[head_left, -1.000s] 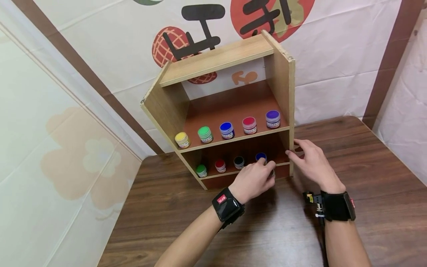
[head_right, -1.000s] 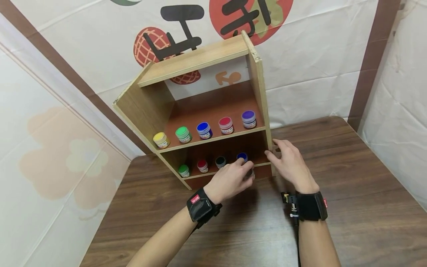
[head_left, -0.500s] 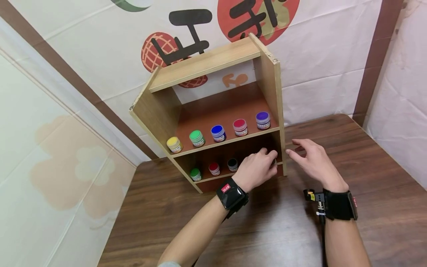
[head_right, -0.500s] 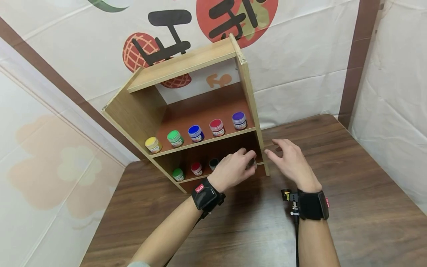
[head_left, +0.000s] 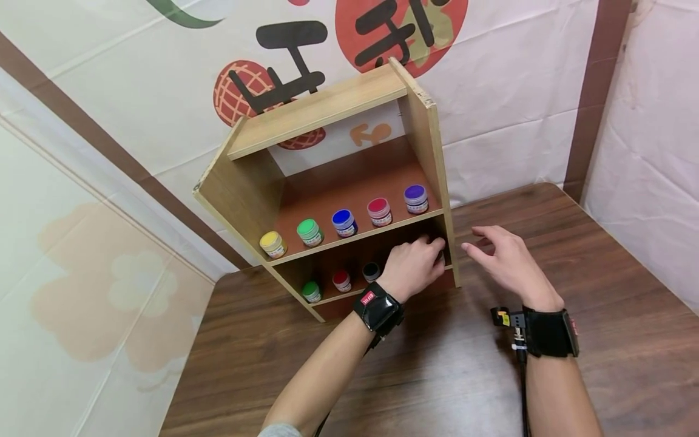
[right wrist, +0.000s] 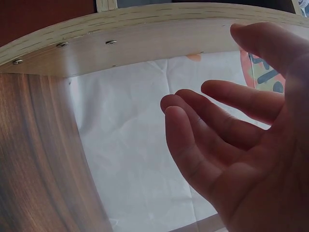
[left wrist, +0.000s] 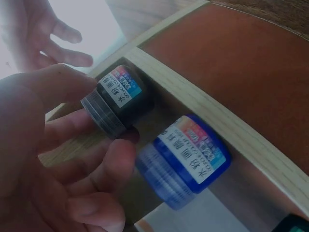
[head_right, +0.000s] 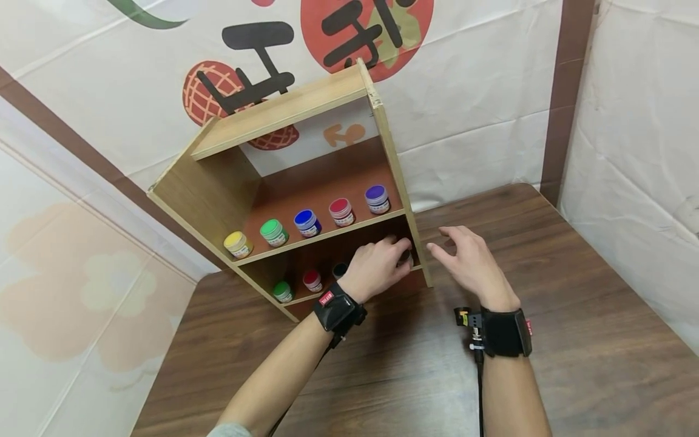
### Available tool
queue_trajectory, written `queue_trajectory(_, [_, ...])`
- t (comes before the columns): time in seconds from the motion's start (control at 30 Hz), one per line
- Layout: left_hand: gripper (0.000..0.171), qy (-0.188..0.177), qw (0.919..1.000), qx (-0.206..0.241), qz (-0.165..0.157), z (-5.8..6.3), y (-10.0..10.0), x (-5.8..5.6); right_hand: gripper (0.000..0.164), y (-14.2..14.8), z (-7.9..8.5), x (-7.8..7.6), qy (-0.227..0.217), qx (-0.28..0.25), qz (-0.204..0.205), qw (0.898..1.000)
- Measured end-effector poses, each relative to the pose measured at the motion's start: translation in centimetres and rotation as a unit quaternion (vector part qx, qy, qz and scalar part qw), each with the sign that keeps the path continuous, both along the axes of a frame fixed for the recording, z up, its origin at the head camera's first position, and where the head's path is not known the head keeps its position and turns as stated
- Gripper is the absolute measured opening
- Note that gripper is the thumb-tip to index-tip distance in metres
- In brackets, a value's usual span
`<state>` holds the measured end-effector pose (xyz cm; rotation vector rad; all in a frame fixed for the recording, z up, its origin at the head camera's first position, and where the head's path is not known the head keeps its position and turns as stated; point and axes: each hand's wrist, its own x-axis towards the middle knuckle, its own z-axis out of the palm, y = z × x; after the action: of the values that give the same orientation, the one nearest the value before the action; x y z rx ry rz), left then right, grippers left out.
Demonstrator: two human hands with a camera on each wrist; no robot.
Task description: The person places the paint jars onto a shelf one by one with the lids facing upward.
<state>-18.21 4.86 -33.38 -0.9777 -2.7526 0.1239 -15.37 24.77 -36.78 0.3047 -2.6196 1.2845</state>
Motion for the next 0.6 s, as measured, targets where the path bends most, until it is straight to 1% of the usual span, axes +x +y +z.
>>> queue_trajectory(0.23, [0.019, -0.001, 0.9998, -0.015, 0.011, -0.01, 0.22, -0.23, 0.054, -0.07, 0.08, -0.09, -0.001, 0.001, 0.000, 1.000])
queue_trajectory(0.47, [0.020, 0.000, 0.9998, -0.017, 0.012, -0.08, 0.45, -0.41, 0.055, 0.04, 0.14, 0.07, -0.013, 0.002, 0.000, 1.000])
queue_trajectory(0.6, [0.020, 0.000, 0.9997, -0.017, 0.016, -0.12, 0.51, -0.50, 0.054, 0.08, 0.13, 0.05, -0.013, 0.002, -0.002, 1.000])
